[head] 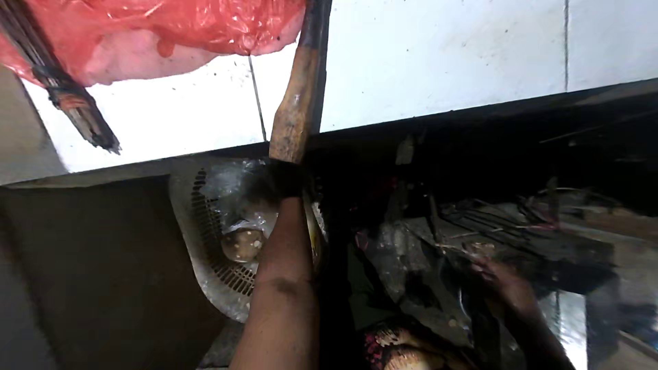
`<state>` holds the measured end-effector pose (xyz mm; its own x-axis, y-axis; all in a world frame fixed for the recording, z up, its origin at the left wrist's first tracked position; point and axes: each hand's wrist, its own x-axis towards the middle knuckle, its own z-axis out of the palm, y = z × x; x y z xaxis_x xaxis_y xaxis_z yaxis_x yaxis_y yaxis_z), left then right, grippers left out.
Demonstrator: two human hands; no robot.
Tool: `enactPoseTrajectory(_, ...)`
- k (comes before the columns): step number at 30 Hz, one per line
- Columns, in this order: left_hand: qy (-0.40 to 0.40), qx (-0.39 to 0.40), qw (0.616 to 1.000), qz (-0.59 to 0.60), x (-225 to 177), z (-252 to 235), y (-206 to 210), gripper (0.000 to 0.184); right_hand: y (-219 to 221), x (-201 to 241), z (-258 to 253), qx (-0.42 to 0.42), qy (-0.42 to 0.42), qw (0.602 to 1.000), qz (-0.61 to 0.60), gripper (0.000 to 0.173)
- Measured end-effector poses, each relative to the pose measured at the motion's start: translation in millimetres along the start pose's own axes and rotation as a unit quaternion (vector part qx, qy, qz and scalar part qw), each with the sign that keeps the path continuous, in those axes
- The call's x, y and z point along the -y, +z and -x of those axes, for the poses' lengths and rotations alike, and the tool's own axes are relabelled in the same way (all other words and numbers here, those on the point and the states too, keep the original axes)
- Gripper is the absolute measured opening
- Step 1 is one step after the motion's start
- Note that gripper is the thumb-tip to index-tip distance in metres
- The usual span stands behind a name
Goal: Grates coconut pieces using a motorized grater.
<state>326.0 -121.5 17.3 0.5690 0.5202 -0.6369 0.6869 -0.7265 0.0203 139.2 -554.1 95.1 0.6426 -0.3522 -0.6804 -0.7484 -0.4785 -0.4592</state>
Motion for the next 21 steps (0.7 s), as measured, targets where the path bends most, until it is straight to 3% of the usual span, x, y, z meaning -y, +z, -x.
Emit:
enactPoseTrajectory(1, 0.037, -0.11, 0.993, 0.015, 17, -20, 32, 0.05, 3, 0, -1, -0.011, 0.028, 0.996, -0.079, 0.028)
enactPoseTrajectory(2, 0.065, -0.15, 0.986, 0.014, 31, -34, 49, 0.049, 2, -2, 1, -0.009, 0.008, 0.996, -0.089, 0.029)
enactPoseTrajectory(4, 0.079, -0.122, 0.989, 0.024, 55, -31, 46, 0.052, -3, -6, 6, 0.013, -0.099, 0.995, 0.008, 0.036)
enactPoseTrajectory(5, 0.074, -0.117, 0.985, 0.102, 66, -15, 39, 0.053, -4, -6, 7, 0.021, -0.127, 0.991, 0.038, 0.038)
enactPoseTrajectory(8, -0.006, -0.058, 0.912, 0.406, 100, 39, 24, 0.028, -9, 1, 4, 0.039, -0.136, 0.98, 0.142, 0.04)
enactPoseTrajectory(10, 0.0, -0.011, 0.866, 0.5, 122, 78, 11, 0.033, -13, 4, 4, 0.033, -0.191, 0.962, 0.193, 0.04)
enactPoseTrajectory(13, 0.109, -0.128, 0.814, 0.556, 136, 145, -28, 0.027, -18, 14, 11, 0.027, -0.235, 0.952, 0.192, 0.038)
enactPoseTrajectory(15, 0.194, -0.262, 0.746, 0.581, 134, 169, -63, 0.028, -19, 19, 16, 0.014, -0.266, 0.944, 0.194, 0.036)
enactPoseTrajectory(17, 0.258, -0.366, 0.64, 0.624, 131, 174, -96, 0.036, -22, 25, 21, 0.023, -0.273, 0.939, 0.21, 0.036)
enactPoseTrajectory(19, 0.311, -0.374, 0.523, 0.7, 123, 156, -115, 0.041, -24, 33, 24, 0.022, -0.283, 0.933, 0.221, 0.036)
enactPoseTrajectory(20, 0.317, -0.342, 0.495, 0.733, 117, 143, -118, 0.044, -25, 36, 26, 0.017, -0.286, 0.931, 0.225, 0.036)
enactPoseTrajectory(21, 0.303, -0.301, 0.497, 0.755, 110, 128, -118, 0.043, -26, 39, 28, 0.011, -0.288, 0.93, 0.227, 0.035)
